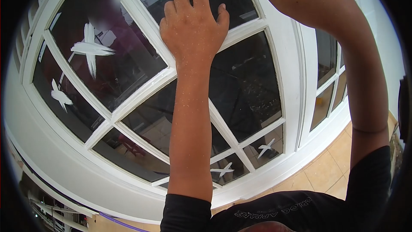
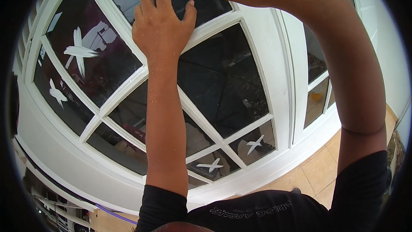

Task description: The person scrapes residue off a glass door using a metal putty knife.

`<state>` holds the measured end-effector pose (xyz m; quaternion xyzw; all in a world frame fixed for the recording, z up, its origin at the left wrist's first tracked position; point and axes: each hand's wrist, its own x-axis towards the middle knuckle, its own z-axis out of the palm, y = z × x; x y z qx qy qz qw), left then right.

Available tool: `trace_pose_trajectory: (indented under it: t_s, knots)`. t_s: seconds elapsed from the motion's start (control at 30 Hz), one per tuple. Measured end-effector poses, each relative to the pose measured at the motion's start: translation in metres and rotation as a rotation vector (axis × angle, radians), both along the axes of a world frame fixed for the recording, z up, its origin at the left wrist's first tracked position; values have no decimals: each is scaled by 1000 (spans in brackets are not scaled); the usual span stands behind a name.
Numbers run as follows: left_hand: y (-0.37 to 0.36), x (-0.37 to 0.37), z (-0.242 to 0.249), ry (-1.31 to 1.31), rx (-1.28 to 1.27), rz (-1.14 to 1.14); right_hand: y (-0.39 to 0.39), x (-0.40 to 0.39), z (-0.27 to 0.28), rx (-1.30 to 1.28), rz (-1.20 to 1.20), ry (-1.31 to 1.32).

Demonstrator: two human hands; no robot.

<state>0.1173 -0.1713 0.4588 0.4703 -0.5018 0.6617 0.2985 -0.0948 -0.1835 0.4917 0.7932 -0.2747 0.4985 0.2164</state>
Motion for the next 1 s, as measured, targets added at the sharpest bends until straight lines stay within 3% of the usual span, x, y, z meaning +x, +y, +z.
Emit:
trace_pose_trajectory:
  t_s: [0.03,0.1,0.13,0.2,0.3,0.43,0.5,0.6,0.7,0.83,0.9,1.0]
  knots:
    - [0,1,0,10,-5,5,13,-2,4,0,-2,0]
    - [0,1,0,-24,-15,11,52,-6,15,393,-15,-48]
    - [1,1,0,-56,-21,19,50,-5,7,388,-17,-41]
    - [1,0,0,-24,-19,5,36,-4,-13,-172,23,-72]
    - [2,-2,1,-26,-13,-3,37,-10,-11,-35,42,-20]
    - [1,0,1,-6,-14,-19,21,-11,-6,-184,78,-36]
    - [4,-2,1,-27,-4,-18,-4,-10,5,25,124,23]
    - [3,0,1,-22,-14,-40,23,-9,-4,-112,-36,19]
    - [2,1,1,-16,-24,-73,48,8,-9,-23,-143,-41]
    - [3,-1,0,-7,-44,-66,32,-6,-4,-106,-2,59]
    - [5,-2,0,-13,-42,-63,22,-2,1,148,4,44]
    - [4,-1,0,-11,-35,-63,46,-5,-12,-61,-15,36]
